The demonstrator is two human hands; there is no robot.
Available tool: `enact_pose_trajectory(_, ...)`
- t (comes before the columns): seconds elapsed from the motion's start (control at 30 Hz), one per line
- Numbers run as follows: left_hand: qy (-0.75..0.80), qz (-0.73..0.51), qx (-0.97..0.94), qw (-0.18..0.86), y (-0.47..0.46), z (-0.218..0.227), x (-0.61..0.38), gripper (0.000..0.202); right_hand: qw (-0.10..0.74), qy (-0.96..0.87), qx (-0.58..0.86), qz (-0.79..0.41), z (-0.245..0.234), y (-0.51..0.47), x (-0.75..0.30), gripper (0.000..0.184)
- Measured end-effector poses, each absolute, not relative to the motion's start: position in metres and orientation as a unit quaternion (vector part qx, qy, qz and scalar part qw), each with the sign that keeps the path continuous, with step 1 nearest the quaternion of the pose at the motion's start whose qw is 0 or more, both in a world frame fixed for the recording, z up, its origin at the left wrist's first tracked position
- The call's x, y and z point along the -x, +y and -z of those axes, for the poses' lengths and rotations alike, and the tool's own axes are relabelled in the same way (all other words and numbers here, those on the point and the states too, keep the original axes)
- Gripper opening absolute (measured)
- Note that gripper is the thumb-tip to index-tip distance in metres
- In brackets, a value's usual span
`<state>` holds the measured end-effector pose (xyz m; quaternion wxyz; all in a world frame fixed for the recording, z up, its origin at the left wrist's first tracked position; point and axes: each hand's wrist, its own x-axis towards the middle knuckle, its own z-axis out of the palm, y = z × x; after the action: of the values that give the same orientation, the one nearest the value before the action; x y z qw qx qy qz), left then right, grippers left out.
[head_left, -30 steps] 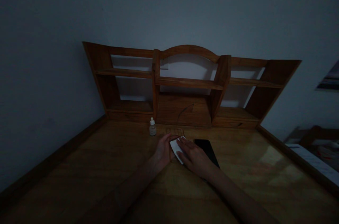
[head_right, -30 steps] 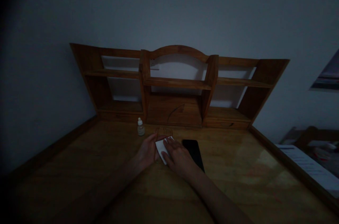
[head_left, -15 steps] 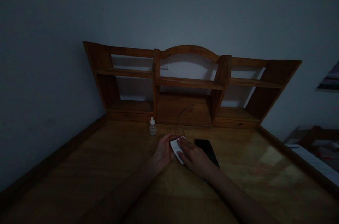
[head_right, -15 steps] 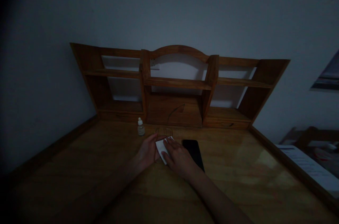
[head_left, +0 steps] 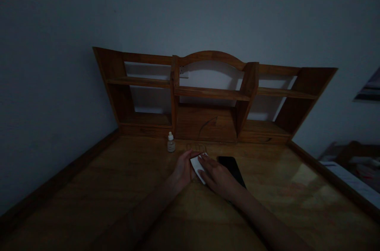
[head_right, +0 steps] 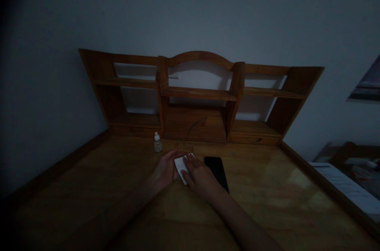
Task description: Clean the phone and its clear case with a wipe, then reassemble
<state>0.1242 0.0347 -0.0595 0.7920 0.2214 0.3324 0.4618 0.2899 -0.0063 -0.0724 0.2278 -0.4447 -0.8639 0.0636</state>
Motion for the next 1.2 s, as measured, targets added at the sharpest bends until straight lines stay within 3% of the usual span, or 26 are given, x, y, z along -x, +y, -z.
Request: enact_pose_trajectory(1.2, 0.321, -0.451, -0.218, 0.804, 0.041, 0.071, -0.122, 0.035, 0.217, -0.867, 0.448, -0.024, 0.073, -0.005, -0.289, 0.052)
